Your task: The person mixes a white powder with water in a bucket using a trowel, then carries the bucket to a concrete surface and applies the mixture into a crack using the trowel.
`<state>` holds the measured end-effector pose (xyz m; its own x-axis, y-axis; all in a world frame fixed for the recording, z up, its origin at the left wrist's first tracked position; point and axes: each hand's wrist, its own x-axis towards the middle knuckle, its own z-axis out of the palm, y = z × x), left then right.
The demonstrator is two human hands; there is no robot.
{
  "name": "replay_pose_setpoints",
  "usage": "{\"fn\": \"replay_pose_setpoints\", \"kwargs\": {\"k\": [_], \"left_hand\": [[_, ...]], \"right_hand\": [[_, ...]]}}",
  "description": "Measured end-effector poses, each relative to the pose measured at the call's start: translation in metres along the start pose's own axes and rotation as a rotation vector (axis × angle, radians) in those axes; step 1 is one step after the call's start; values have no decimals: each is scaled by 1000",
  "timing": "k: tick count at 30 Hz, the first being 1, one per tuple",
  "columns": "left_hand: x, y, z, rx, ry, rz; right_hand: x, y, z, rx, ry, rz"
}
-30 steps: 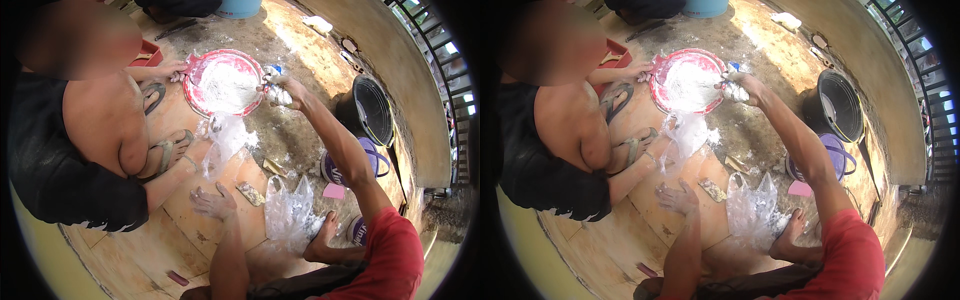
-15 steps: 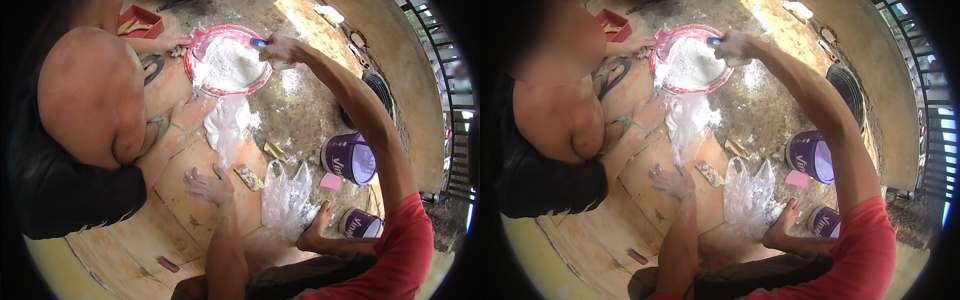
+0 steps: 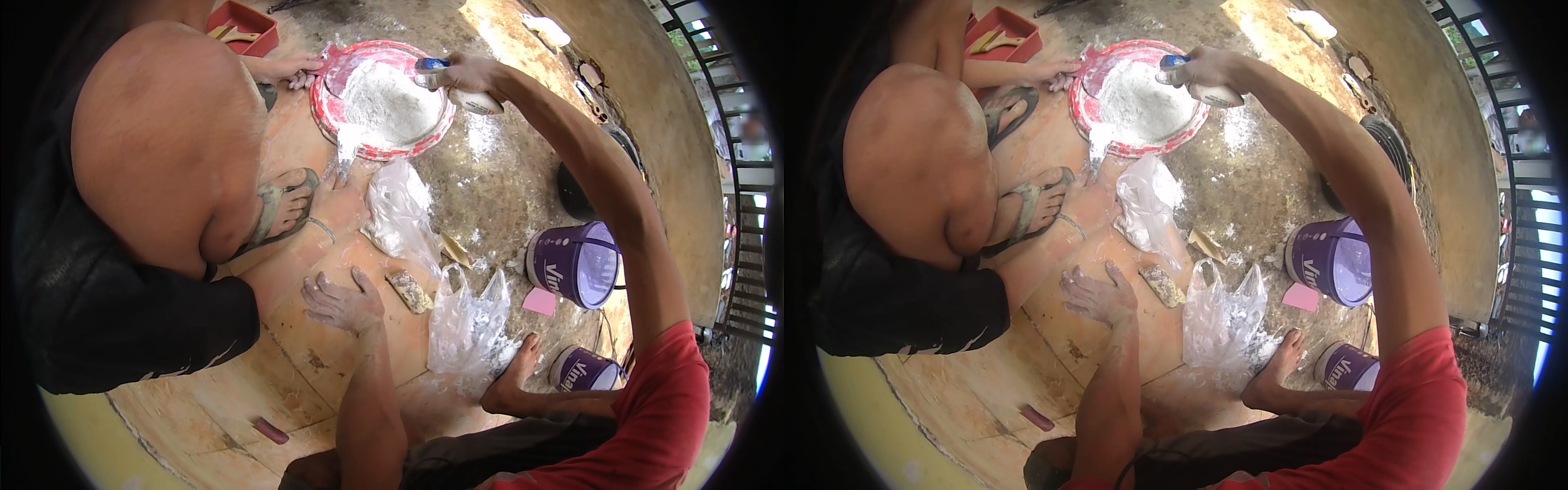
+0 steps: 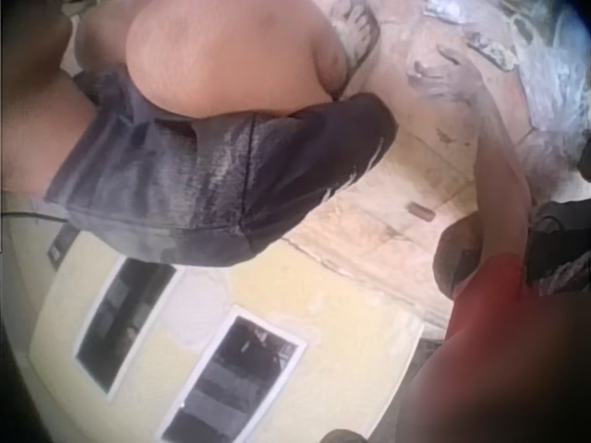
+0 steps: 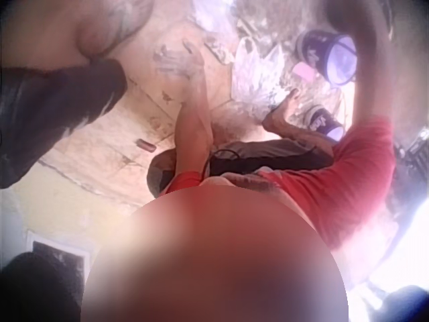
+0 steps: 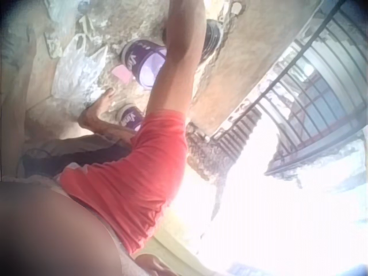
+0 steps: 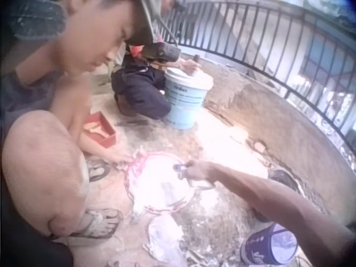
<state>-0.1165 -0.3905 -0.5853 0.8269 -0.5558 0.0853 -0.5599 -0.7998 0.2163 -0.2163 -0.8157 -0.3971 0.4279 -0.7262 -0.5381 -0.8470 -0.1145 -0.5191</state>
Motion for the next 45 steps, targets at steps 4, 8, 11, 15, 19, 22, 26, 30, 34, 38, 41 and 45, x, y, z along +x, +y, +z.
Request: {"fn": "replay_pose_setpoints", "kwargs": {"k": [4, 8, 11, 15, 19, 22, 26, 30, 34, 38, 41, 45], "left_hand": [[0, 0, -3, 15, -3, 7], [0, -2, -2, 27, -5, 2], [0, -3, -1, 26, -11, -3], [0, 0, -3, 12, -27, -4], [0, -2, -2, 36, -22, -9], [0, 1, -2, 37, -34, -7], [0, -2, -1, 38, -26, -14], [0, -2, 0, 48, -35, -14], [0, 4, 0, 34, -24, 1], [1, -4, -1, 47, -23, -21], [1, 1, -2, 20, -30, -7], [2, -2, -5, 19, -38, -21]], "right_hand": [[0, 8, -2, 220, -10, -45], [3, 6, -3, 256, 38, -12], [-1, 0, -1, 221, 32, -23], [-4, -4, 0, 248, 33, -83], [-8, -18, -3, 24, 38, -126], [-3, -15, -6, -127, 85, -173], [0, -28, -7, -103, 127, -162], [0, -35, -13, -372, 227, -429], [8, -22, -19, -599, 345, -783], [-25, -63, -9, 221, -119, -140], [-16, -34, -22, 340, -280, -86], [-12, -26, -22, 179, -146, -50]]}}
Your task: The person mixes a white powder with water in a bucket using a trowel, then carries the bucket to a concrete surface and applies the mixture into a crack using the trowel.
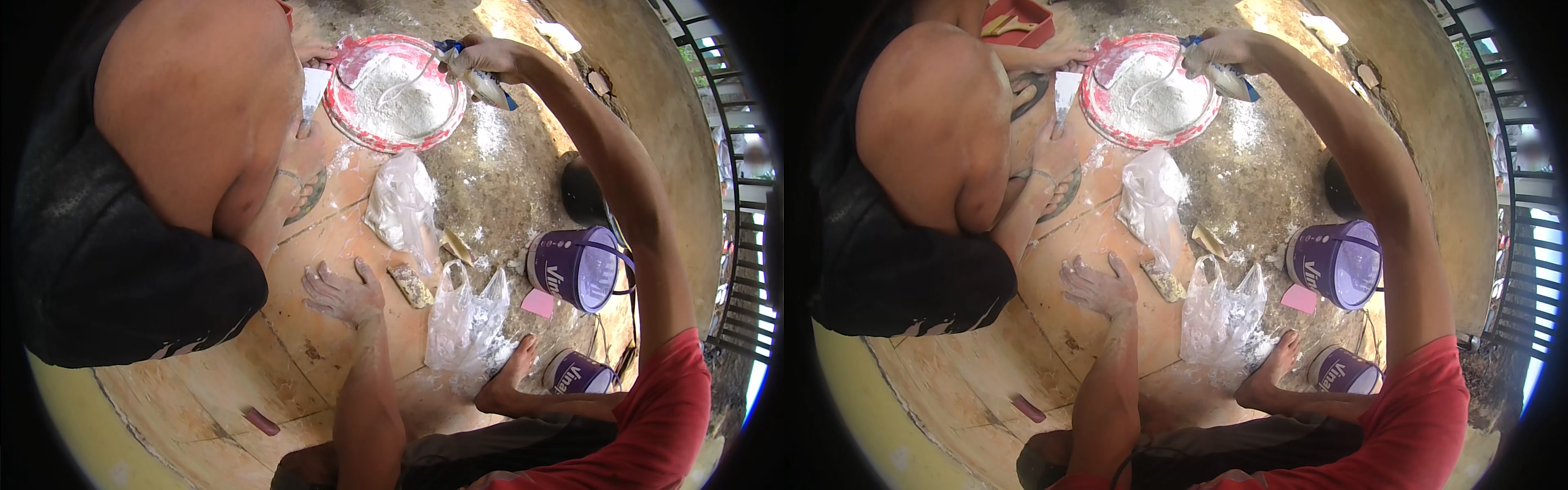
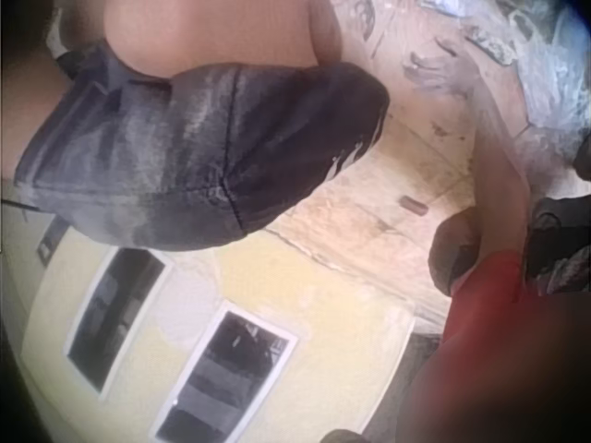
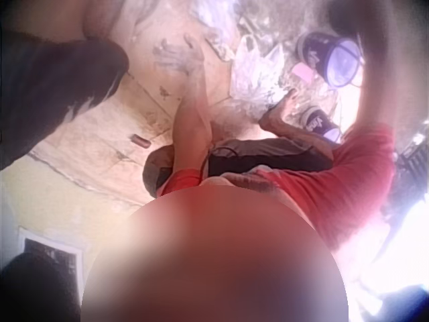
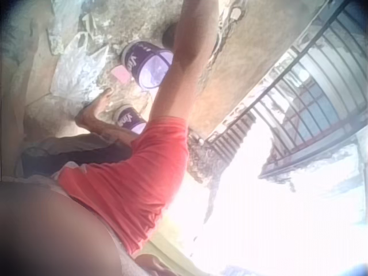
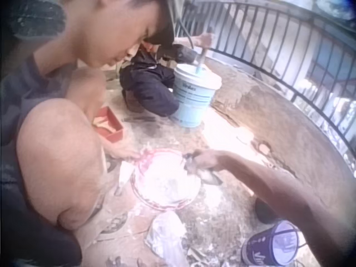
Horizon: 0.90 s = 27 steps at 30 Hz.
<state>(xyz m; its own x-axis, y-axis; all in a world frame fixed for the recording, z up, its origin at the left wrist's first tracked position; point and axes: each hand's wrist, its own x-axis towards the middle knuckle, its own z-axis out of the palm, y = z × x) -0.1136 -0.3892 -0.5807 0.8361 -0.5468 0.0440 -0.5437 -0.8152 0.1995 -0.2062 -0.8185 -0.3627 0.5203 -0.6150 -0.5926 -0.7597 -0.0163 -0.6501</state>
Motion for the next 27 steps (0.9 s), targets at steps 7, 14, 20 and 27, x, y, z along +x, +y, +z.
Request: {"fn": "replay_pose_setpoints", "kwargs": {"k": [7, 14, 20, 27], "left_hand": [[-1, 1, 0, -3, 6, 5], [-1, 3, -1, -17, -3, 5], [-1, 1, 0, -26, 1, 0], [0, 1, 0, -27, 20, 10]], "right_hand": [[-5, 1, 0, -45, 94, 17], [-7, -16, -6, -256, 44, -76], [-7, -13, 8, -147, 157, -100], [-7, -10, 8, -29, 140, -133]]}}
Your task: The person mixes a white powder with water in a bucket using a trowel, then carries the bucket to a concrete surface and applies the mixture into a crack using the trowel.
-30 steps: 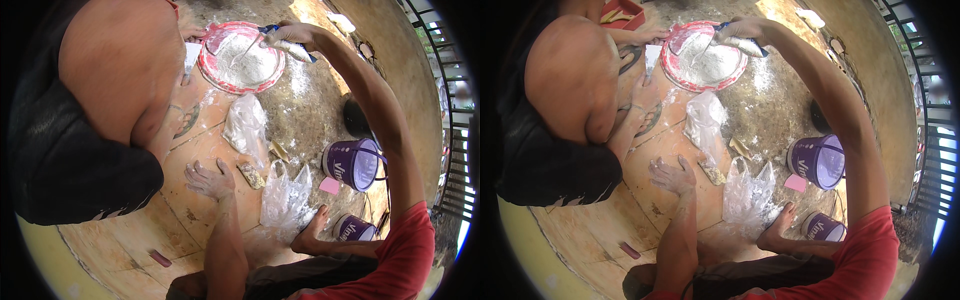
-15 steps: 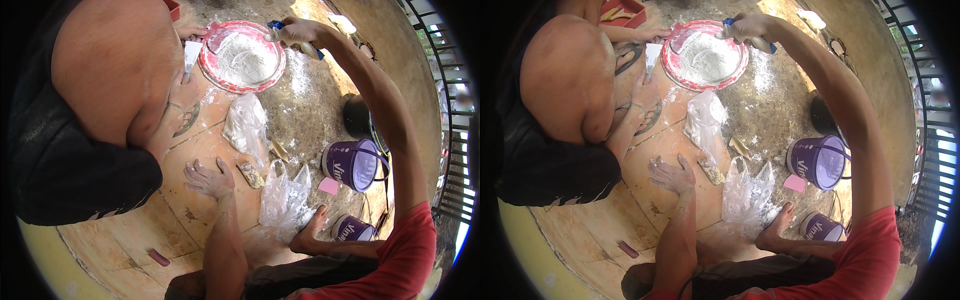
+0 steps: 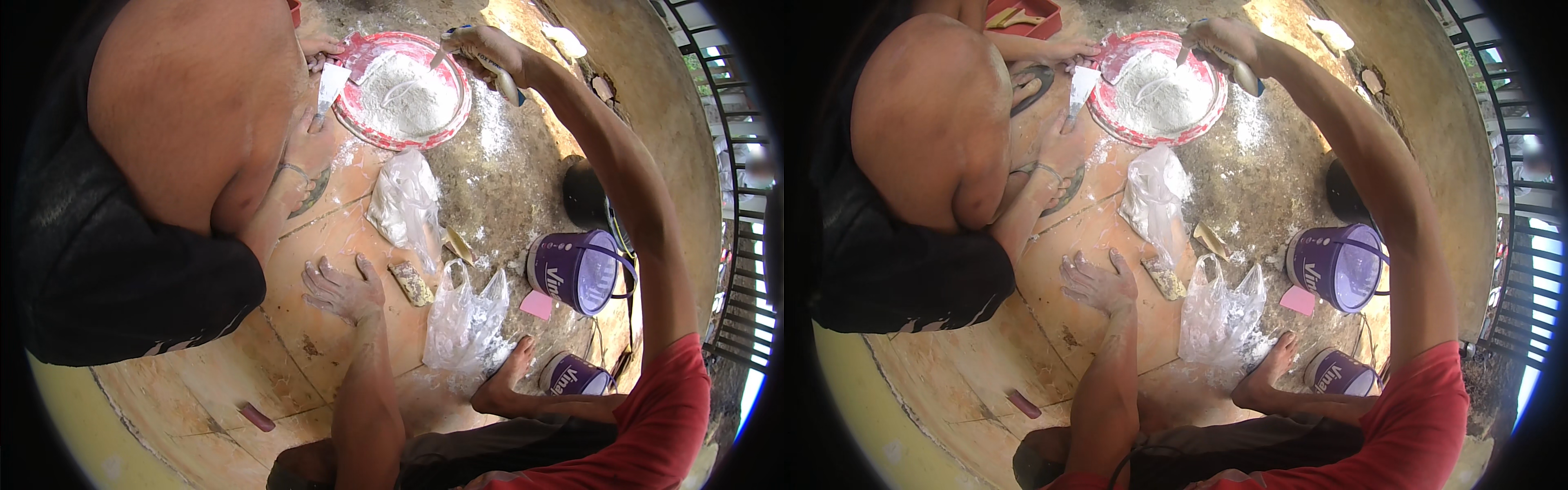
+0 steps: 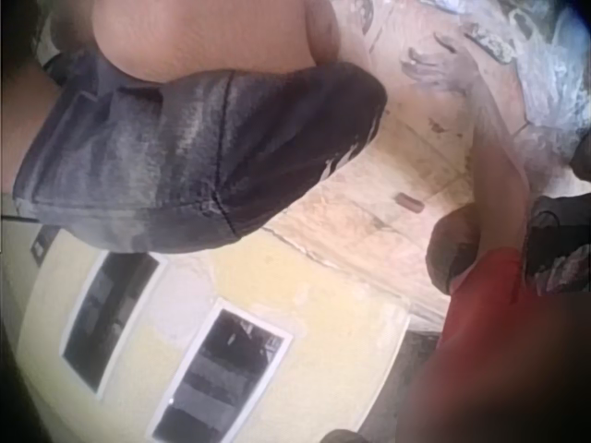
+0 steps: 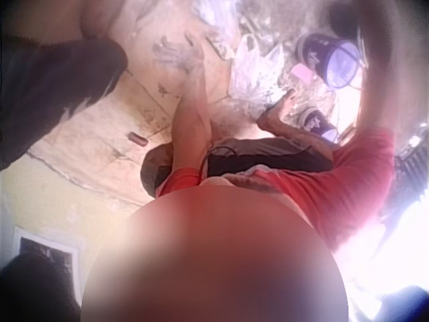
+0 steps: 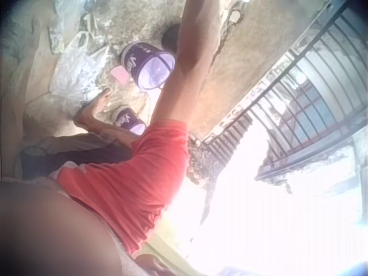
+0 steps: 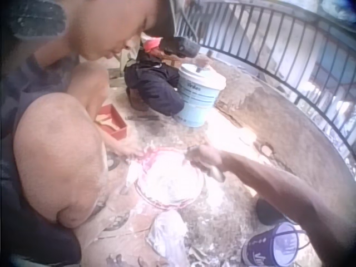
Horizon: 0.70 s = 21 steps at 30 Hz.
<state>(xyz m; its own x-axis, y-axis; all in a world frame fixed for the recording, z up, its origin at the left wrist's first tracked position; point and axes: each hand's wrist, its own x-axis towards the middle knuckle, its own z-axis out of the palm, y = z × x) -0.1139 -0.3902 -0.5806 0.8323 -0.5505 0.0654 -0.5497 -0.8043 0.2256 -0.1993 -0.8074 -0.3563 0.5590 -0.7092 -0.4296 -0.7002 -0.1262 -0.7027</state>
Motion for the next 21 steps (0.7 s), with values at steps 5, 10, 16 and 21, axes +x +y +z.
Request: {"fn": "replay_pose_setpoints", "kwargs": {"k": [5, 10, 16, 21], "left_hand": [[0, 1, -1, 8, -10, -5], [1, 1, -3, 19, -25, -14], [1, 1, -3, 15, -30, -20], [0, 3, -3, 17, -45, -19]], "right_hand": [[0, -8, 12, 35, 120, -42], [1, -25, 18, 53, 169, -30], [8, -13, 22, 43, 189, -65], [31, 5, 7, -100, 229, -15]]}}
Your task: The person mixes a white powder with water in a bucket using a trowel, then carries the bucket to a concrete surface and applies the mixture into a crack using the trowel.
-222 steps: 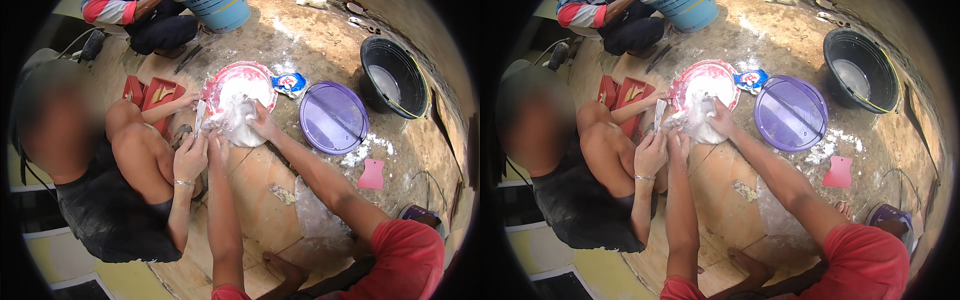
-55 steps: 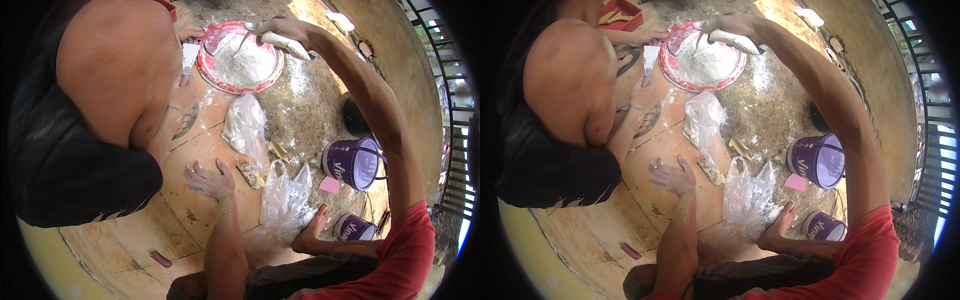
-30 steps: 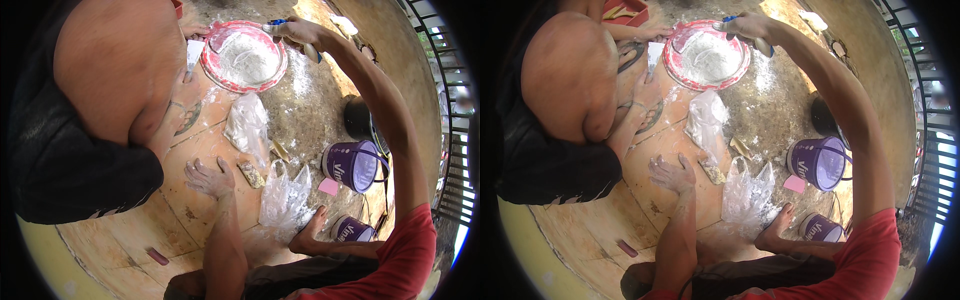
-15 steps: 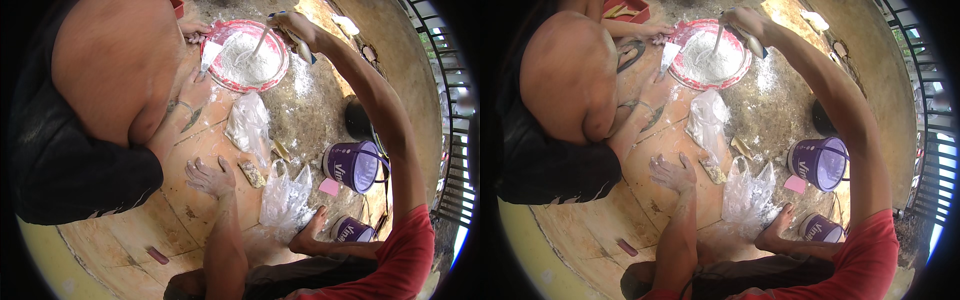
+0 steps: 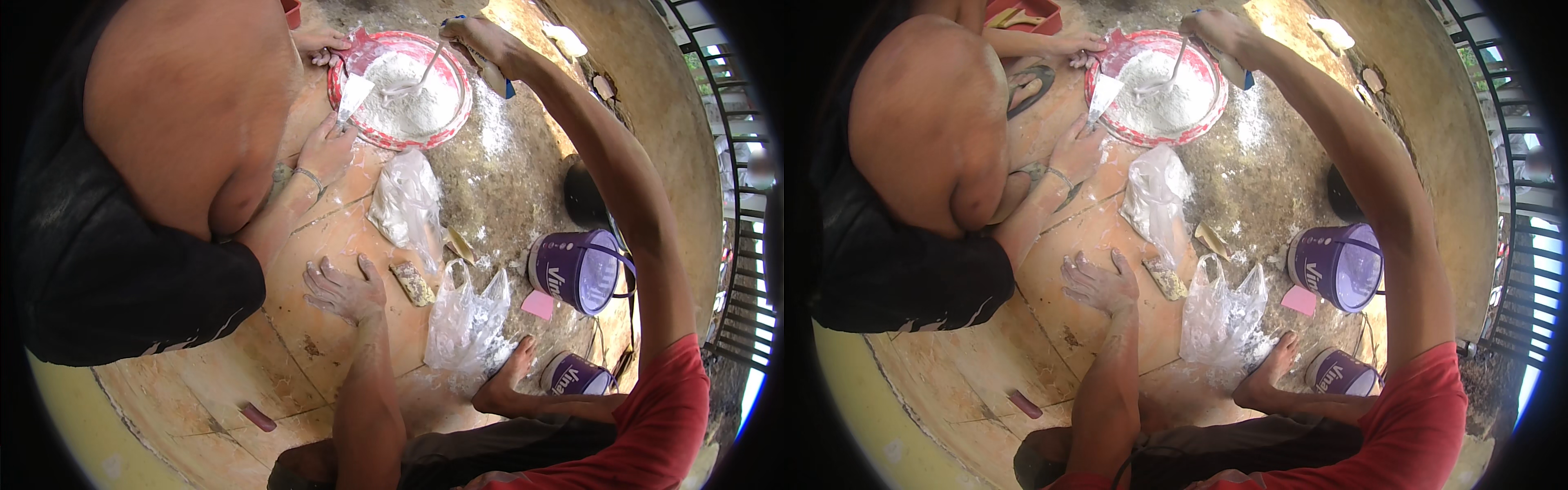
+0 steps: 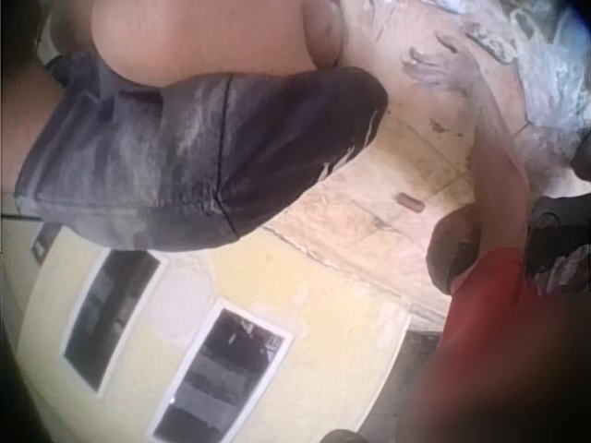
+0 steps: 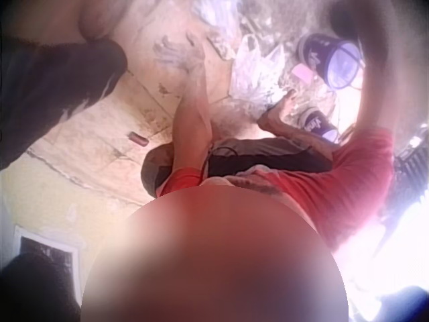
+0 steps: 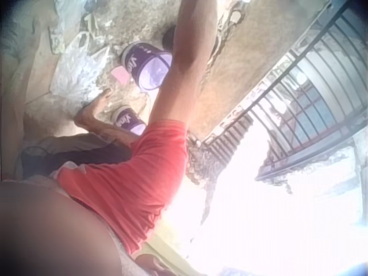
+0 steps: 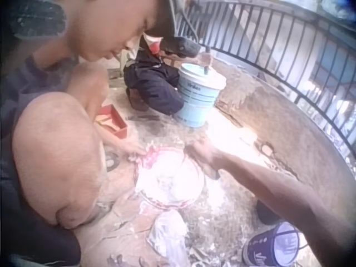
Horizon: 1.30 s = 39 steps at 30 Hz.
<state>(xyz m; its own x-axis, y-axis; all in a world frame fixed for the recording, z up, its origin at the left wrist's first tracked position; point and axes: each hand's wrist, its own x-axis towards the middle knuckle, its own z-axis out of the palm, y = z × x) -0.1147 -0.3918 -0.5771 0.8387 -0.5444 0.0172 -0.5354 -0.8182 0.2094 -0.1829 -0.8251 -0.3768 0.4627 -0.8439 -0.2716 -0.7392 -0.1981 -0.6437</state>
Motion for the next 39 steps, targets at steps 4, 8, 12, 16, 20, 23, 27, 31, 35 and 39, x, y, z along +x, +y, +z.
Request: {"fn": "replay_pose_setpoints", "kwargs": {"k": [4, 8, 12, 16, 20, 23, 27, 31, 35, 39], "left_hand": [[0, -2, 1, 3, 11, -4], [0, -1, 5, -16, 57, 35], [0, -4, 5, -11, 54, 25], [0, -3, 4, -8, 49, 22], [0, -3, 4, -6, 43, 11], [0, -1, 5, -11, 35, 15], [0, -1, 4, -23, 45, 28], [0, -4, 3, -21, 49, 17], [0, 0, 5, -27, 63, 25], [-2, 0, 8, -27, 73, 29]], "right_hand": [[7, -12, -1, 90, -21, 61], [9, 8, 18, -204, 126, -359], [0, 5, 25, -14, 39, -211], [-6, -9, 15, -99, -31, 1], [-7, -16, 13, -152, -57, 17], [6, 6, 19, -181, -30, -78], [15, 36, 28, -265, -41, -134], [13, 41, 32, -405, -29, -163], [19, 48, 22, -361, 69, -212], [13, 29, 19, -430, 169, -302]]}}
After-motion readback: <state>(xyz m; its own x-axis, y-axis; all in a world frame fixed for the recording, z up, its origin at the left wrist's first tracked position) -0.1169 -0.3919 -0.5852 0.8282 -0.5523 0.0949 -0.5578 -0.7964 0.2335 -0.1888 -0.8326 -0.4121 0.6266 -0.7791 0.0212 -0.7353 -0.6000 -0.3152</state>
